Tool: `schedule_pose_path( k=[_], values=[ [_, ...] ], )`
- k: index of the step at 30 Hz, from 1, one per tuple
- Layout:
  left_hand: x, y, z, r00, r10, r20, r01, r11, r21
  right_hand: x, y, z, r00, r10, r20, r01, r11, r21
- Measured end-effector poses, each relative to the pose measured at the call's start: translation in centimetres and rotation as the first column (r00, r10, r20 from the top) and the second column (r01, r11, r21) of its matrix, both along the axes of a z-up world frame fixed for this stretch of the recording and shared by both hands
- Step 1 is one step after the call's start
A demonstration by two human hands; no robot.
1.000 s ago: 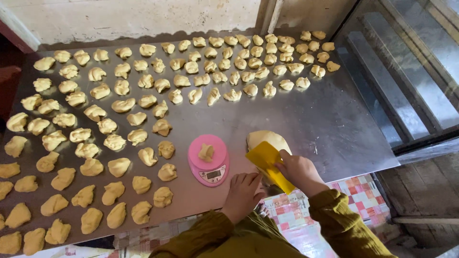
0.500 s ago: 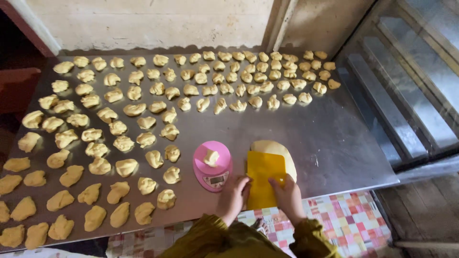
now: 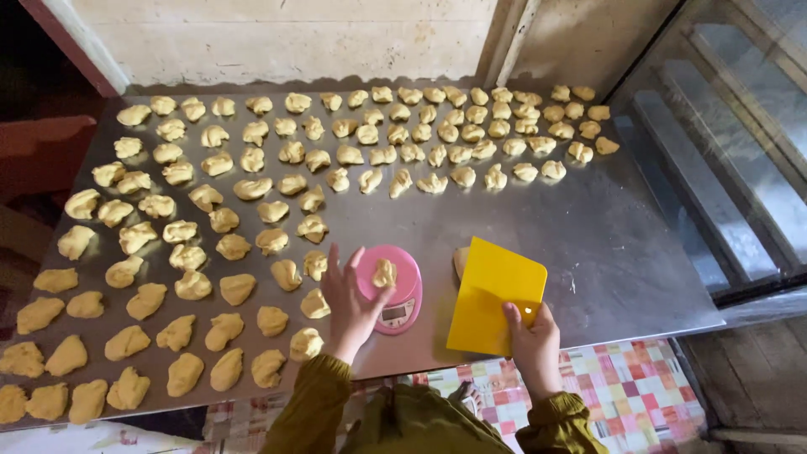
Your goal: The person repeatedly cuts small pieces of dough from a large mass using a yellow scraper, weighs each piece on a pink digital scale, and places the weighed pieces onto a stainless steel table. The process is repeated continuously to produce many uniform dough portions.
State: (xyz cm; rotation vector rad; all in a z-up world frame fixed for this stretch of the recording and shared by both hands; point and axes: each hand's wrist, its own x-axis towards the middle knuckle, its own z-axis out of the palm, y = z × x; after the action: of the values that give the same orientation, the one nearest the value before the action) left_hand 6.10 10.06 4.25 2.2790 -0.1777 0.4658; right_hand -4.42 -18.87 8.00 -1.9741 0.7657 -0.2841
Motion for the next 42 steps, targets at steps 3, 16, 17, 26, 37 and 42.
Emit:
schedule_pose_path(
  k=[3, 16, 17, 26, 37, 42],
  values=[
    [-1.2, 0.6, 1.9, 0.986, -0.057, -0.158, 0.016, 0.969, -0.246, -0.5, 0.4, 0.3, 1.0, -0.01, -0.018, 0.01, 0.999, 0.04],
    [0.0, 1.2, 2.3, 0.999, -0.05, 0.001, 0.05, 0.983, -0.179, -1.3, 2.1, 3.8, 0.999, -0.038, 0.012, 0.035, 0.988, 0.149],
    [0.0, 1.2, 2.2, 0.999, -0.053, -0.001, 0.052, 0.981, -0.185, -1.2, 2.1, 3.8, 0.999, -0.047, 0.023, 0.043, 0.987, 0.152],
    [0.2, 0.3, 1.1, 0.985, -0.068, 0.158, 0.093, 0.983, -0.156, -1.4, -1.5, 0.7, 0.981, -0.04, 0.192, 0.034, 0.999, 0.035],
    [0.6, -1.9, -0.7, 0.962, -0.107, 0.251, -0.013, 0.901, 0.433, -1.7, -2.5, 4.5, 0.993, -0.107, 0.057, 0.113, 0.985, -0.13],
    [-2.9, -6.6, -2.2, 0.812, -0.582, 0.041, 0.577, 0.793, -0.196, -2.2, -3.0, 3.1, 0.994, -0.066, -0.084, 0.046, 0.975, -0.218]
  ],
)
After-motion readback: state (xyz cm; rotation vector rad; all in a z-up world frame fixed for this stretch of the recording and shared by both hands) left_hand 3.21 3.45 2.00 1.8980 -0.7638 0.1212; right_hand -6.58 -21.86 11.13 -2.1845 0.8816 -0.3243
